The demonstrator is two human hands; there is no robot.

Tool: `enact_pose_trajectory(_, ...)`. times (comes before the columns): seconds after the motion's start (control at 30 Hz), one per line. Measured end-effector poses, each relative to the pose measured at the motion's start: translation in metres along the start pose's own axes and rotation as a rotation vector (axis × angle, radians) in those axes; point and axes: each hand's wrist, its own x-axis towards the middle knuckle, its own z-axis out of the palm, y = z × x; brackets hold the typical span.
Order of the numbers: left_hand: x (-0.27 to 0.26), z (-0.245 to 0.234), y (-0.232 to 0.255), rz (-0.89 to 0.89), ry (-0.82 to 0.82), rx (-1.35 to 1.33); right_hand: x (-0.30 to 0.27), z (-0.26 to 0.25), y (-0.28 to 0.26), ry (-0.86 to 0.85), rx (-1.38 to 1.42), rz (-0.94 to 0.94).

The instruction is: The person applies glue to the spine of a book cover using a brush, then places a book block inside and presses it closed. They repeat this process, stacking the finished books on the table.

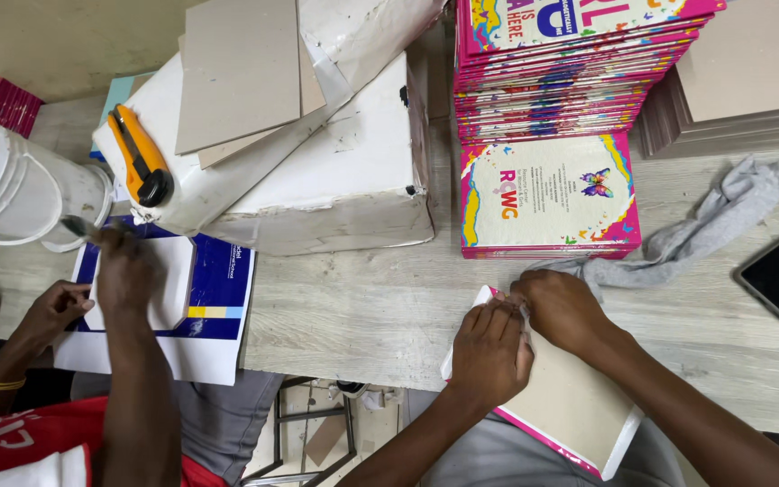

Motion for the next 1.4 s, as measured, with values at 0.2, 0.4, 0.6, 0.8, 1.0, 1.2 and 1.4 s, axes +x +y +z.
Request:
enact_pose_trajectory(0.2, 0.001, -0.004, 0.003, 0.072, 0.136, 0.039, 0.005, -0.002, -0.009, 0.106, 0.11, -0.065)
enact_pose_trajectory(0.4, 0.001, 0.003, 0.004, 0.015, 0.049, 0.089, -0.032, -0.005, 0.01, -0.061, 0.054, 0.112)
enact_pose_trajectory(0.6, -0.023, 0.036, -0.019, 0.059, 0.169, 0.165, 0.023, -0.021, -0.046, 0.121, 0.097, -0.099)
enact_pose_trajectory(0.8, -0.016, 0.027, -0.01, 0.023, 0.188, 0.248, -0.045, -0.031, -0.007, 0.039, 0.13, 0.033)
enact_pose_trajectory(1.0, -0.012, 0.009, 0.001, 0.008, 0.111, 0.143, -0.163, -0.019, 0.054, -0.097, -0.035, 0.403)
enact_pose_trajectory(1.2, -0.005, -0.018, 0.0, -0.166, -0.097, 0.073, -0.185, -0.02, 0.064, -0.107, 0.012, 0.518)
enact_pose_trajectory(1.4, -0.061, -0.064, 0.02, -0.638, 0.191, -0.532, -0.191, 0.014, 0.106, 0.307, 0.096, 0.477)
